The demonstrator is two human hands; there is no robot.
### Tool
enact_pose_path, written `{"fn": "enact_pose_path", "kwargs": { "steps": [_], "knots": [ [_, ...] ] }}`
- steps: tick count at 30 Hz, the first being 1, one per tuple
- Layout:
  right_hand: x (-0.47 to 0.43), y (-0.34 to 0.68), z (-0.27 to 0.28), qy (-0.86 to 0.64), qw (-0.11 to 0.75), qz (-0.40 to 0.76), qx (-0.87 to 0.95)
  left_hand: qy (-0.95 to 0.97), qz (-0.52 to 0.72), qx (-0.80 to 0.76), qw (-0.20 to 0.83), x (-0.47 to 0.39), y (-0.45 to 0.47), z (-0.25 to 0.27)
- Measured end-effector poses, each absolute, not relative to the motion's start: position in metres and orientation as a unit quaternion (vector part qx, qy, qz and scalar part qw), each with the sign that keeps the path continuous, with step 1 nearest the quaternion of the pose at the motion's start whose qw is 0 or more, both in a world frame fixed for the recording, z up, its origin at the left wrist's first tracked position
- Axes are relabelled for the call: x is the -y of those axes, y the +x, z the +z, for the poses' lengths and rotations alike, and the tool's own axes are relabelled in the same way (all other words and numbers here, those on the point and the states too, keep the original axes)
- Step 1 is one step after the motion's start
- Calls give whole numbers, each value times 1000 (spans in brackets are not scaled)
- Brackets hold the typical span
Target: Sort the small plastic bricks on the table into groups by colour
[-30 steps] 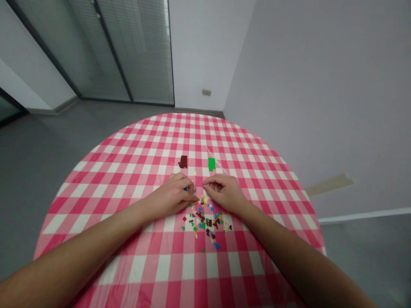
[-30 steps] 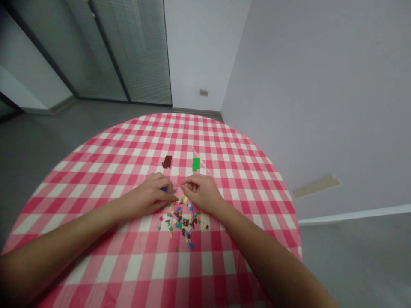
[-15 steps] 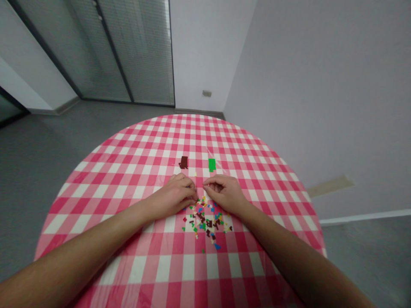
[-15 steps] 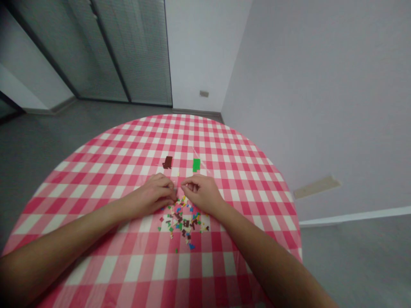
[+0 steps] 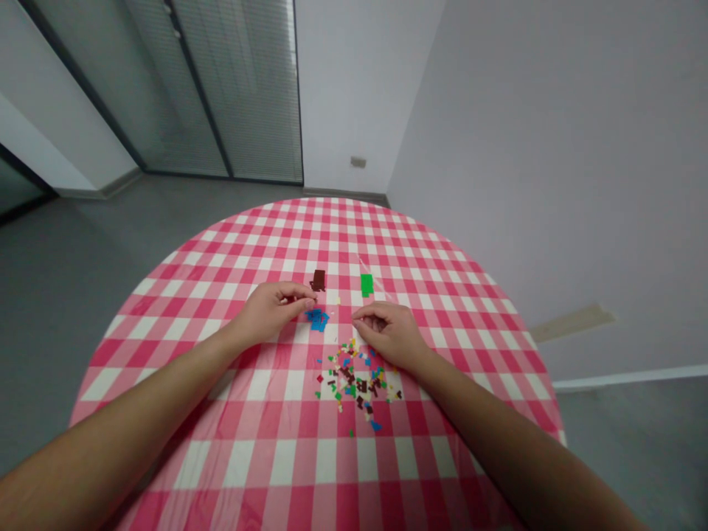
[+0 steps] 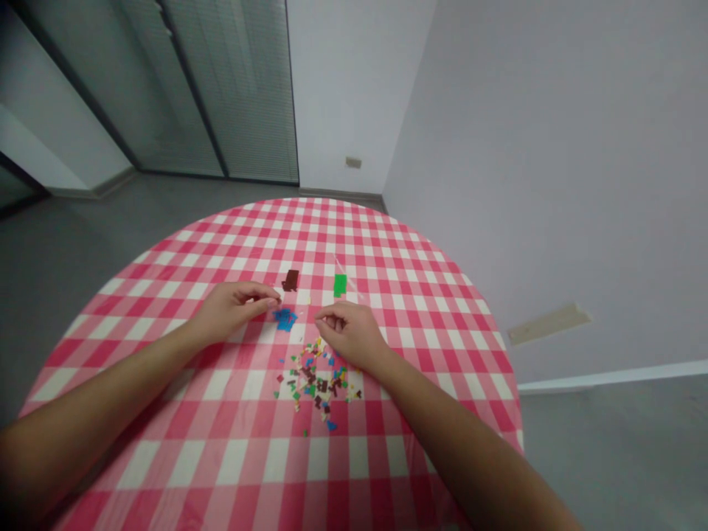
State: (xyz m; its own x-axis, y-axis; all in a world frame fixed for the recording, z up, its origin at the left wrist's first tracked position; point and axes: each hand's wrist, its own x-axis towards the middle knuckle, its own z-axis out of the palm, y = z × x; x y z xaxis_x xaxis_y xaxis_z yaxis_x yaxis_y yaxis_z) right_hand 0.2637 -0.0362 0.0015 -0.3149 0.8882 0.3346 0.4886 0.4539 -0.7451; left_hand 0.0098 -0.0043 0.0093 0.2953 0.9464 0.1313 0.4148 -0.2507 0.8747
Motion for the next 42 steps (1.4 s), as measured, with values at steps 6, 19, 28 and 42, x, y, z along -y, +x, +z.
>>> {"fn": "enact_pose_path", "kwargs": {
  "steps": [6,19,28,42],
  "knots": [
    [38,260,-1,-448,382,253,768,690,363,-452,434,11,20,9],
    [43,253,3,-377,393,251,800,643,373,-372,556,33,45,8],
    [45,252,7,-359,383,261,810,618,372,-378,580,34,47,9],
    [42,253,-1,-360,401,247,805,644,350,-358,579,33,44,8]
  ]
}}
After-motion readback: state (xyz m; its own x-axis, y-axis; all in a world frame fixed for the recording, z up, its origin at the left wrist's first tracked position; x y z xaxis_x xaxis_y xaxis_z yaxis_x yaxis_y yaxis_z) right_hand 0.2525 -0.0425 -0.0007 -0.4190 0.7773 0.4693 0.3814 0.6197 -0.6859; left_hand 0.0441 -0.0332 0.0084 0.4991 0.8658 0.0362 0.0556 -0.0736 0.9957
